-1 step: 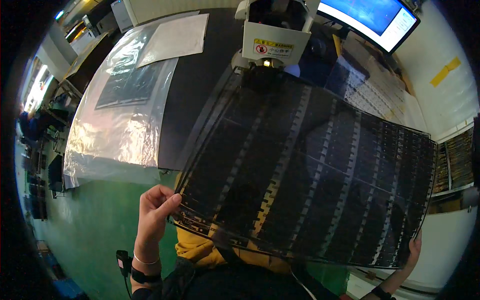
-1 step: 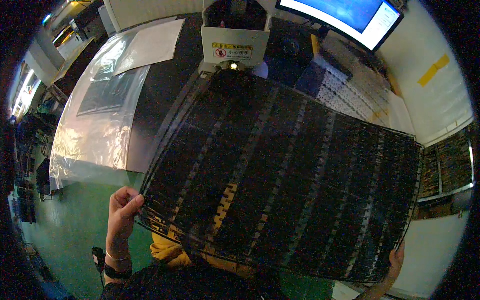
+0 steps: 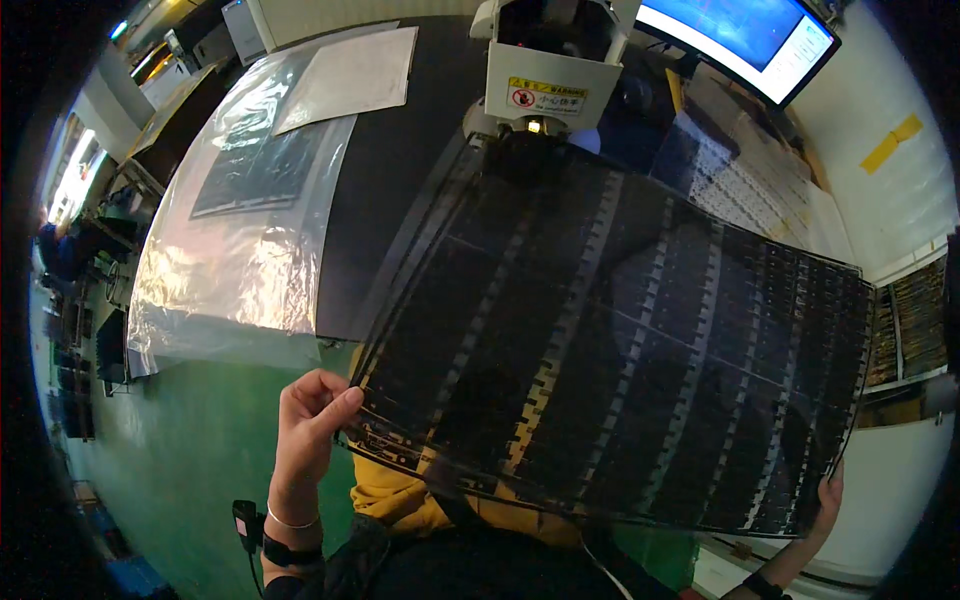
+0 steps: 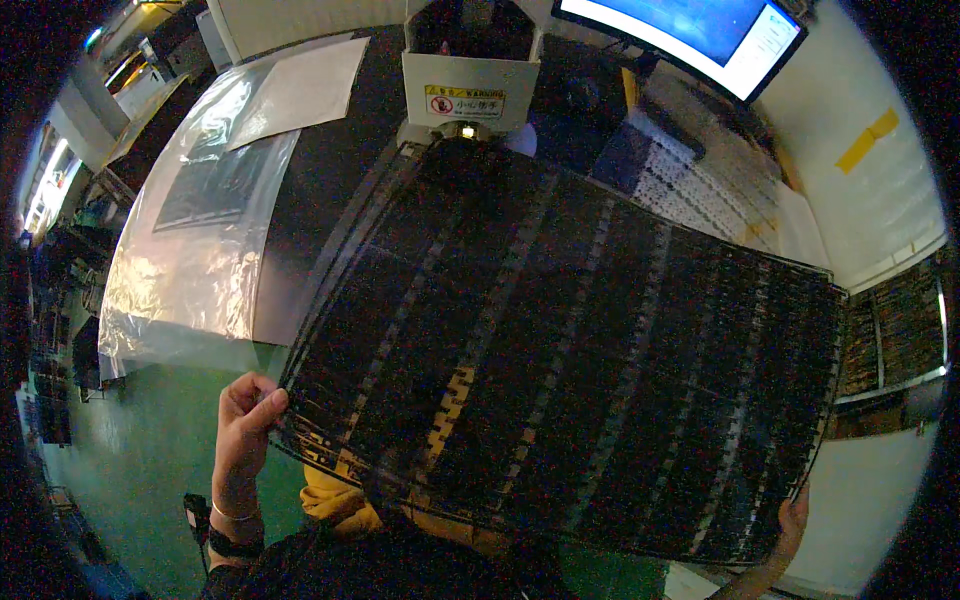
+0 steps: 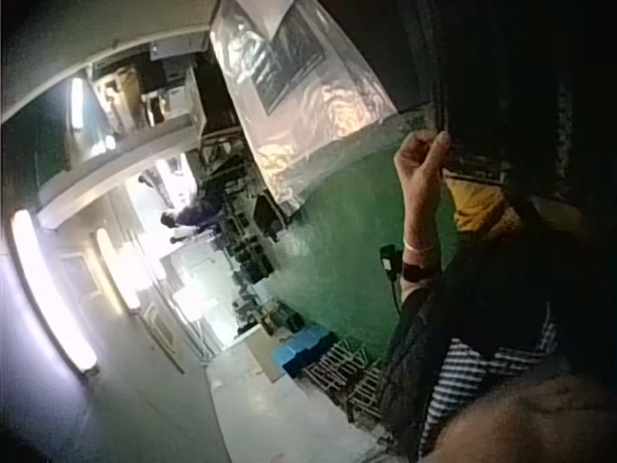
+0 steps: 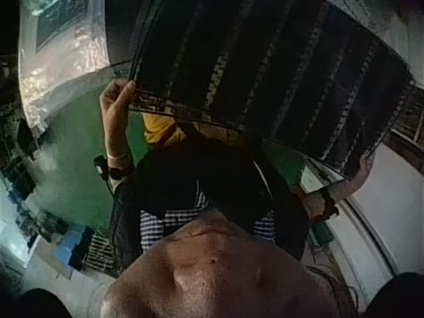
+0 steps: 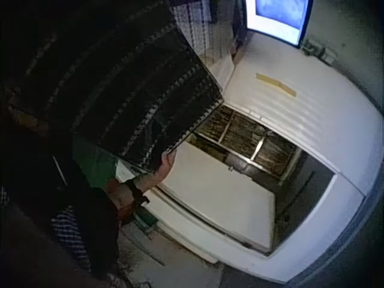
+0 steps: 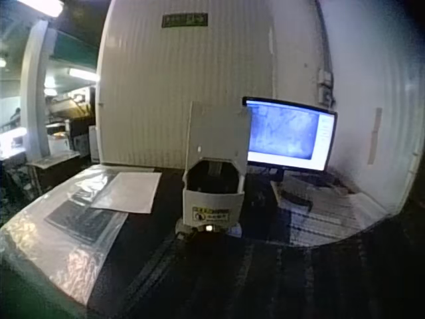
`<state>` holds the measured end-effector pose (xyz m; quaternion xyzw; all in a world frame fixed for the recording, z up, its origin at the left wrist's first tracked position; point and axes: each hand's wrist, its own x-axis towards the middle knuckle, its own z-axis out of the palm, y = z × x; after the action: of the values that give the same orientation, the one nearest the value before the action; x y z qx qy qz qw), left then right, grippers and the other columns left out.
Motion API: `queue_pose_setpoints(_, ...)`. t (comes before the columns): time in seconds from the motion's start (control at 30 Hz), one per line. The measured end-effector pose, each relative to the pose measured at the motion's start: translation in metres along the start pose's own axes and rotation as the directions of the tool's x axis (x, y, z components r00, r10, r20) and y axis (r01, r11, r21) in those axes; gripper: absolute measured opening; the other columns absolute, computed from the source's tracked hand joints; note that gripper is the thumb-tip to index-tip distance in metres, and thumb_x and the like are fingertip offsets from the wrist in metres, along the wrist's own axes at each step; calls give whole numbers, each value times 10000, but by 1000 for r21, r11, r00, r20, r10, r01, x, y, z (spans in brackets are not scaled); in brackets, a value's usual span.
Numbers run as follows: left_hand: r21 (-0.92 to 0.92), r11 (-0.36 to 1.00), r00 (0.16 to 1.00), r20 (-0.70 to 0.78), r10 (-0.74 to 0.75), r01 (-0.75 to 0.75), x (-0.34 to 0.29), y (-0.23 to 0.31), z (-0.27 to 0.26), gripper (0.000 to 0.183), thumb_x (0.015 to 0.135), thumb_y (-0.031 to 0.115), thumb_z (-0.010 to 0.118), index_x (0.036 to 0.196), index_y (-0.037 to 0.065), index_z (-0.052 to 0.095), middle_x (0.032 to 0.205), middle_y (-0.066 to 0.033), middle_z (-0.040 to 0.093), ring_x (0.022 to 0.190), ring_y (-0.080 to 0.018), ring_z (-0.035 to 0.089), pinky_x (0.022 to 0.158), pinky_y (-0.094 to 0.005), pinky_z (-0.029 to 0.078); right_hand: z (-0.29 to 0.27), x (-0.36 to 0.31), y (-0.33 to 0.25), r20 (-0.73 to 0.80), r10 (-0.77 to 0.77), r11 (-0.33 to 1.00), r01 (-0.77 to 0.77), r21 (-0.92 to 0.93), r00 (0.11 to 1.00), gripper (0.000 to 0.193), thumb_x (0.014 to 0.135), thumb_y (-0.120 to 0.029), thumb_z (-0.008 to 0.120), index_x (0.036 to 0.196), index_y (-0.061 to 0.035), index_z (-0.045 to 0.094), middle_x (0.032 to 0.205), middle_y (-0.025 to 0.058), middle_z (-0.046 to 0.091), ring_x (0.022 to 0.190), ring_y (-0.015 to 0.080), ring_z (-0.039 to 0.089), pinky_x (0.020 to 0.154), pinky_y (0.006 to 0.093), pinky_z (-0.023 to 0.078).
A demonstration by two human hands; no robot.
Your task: Inspecting, aligning, and organizing large transparent circuit film sheets at an industrial workstation.
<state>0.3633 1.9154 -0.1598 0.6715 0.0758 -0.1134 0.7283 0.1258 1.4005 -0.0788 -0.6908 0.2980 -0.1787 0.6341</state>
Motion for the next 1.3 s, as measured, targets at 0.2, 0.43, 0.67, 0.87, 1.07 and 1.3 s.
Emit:
queue_pose_setpoints(0.2,-5,1000,1000,9,2,-2,2,0,1,121,777,87,645,732,21,555,605,-3,567,524,-44,508,494,-167,396,2,2,0,0,1,1000,-1,-2,1000,587,816,-175,521,1308,23,271,1170,155,480,964,231,562,800,331,492)
queue_pose_setpoints(0.43,-24,1000,1000,9,4,-3,3,1,6,120,777,85,644,733,20,553,602,6,555,515,-36,483,488,-163,368,1,2,2,-5,4,1000,-4,2,1000,582,817,-174,519,1307,22,272,1168,155,481,956,230,566,790,328,498)
queue_pose_setpoints(0.67,-21,1000,1000,7,6,-6,4,-6,3,118,774,80,646,733,20,553,611,21,548,520,-24,465,491,-157,352,3,2,2,-9,3,1000,-3,2,1000,578,819,-172,516,1306,21,273,1166,155,482,948,229,571,781,325,504)
queue_pose_setpoints(0.87,-16,1000,1000,2,20,-20,4,-2,5,120,775,83,646,729,23,552,602,21,546,512,-24,460,484,-159,345,5,0,1,-17,2,1000,-2,4,1000,574,821,-171,514,1306,20,274,1164,155,483,942,228,574,774,322,509)
queue_pose_setpoints(1.07,-28,999,1000,5,29,-29,4,-2,4,119,776,81,644,726,28,550,600,16,549,508,-28,467,484,-159,351,3,4,3,25,-19,1000,19,-3,1000,572,818,-186,522,1297,18,285,1145,156,495,946,229,574,753,336,517)
queue_pose_setpoints(1.3,-40,999,1000,13,21,-21,6,0,5,117,780,81,640,731,27,549,612,0,571,516,-40,508,492,-161,394,1,6,4,12,-23,1000,23,0,1000,574,816,-185,524,1296,19,285,1140,155,498,941,228,576,749,337,520)
